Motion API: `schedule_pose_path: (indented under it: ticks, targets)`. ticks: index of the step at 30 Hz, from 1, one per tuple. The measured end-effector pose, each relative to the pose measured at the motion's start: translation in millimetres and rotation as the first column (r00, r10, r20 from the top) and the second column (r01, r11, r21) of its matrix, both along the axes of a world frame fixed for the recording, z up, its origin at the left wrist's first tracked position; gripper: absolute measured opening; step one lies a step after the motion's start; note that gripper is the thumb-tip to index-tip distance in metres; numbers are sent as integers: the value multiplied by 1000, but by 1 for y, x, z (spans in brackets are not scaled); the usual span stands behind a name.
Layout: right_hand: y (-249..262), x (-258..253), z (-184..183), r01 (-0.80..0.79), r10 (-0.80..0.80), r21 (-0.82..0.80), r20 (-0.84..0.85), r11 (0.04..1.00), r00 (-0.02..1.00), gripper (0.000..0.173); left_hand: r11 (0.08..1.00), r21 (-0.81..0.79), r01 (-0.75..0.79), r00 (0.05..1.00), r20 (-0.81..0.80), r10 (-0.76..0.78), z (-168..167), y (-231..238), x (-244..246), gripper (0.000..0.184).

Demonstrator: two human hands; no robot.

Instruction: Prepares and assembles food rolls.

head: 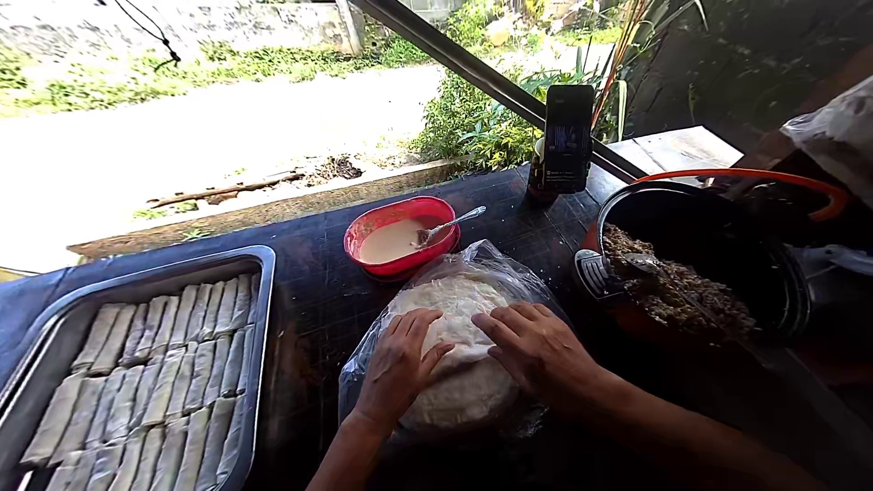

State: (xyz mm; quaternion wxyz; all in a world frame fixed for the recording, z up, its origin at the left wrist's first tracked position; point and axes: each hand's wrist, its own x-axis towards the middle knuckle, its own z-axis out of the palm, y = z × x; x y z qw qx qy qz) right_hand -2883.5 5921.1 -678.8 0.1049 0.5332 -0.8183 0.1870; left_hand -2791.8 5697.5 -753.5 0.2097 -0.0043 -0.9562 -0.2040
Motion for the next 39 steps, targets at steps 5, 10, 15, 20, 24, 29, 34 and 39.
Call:
schedule_pose_path:
  ticks: [5,10,15,20,24,29,34,39]
  targets:
    - [46,-52,82,116,-133,-96,-193,989,972,32,998,-38,-57,987,-152,51,-6,14,20,43]
    - [67,-157,105,425,-423,-6,-123,905,898,31,994,-59,-93,975,-208,79,-32,38,34,45]
    - [66,-213,84,463,-455,39,-129,885,881,42,991,-67,-116,959,-269,94,-41,37,35,44]
    - [67,-227,67,413,-394,97,-168,906,904,53,990,-68,-121,960,-263,99,-41,36,35,44]
    - [71,-230,64,395,-371,89,-206,914,905,54,992,-60,-115,965,-243,98,-41,37,36,42]
    - [74,-236,64,394,-362,104,-234,913,902,56,993,-52,-107,967,-236,92,-41,36,37,43]
    - [72,-242,65,356,-325,100,-235,929,916,59,993,-45,-105,970,-227,92,-40,36,37,43]
    - [67,-249,70,367,-338,91,-235,926,911,60,993,-44,-110,970,-223,97,-40,36,38,42]
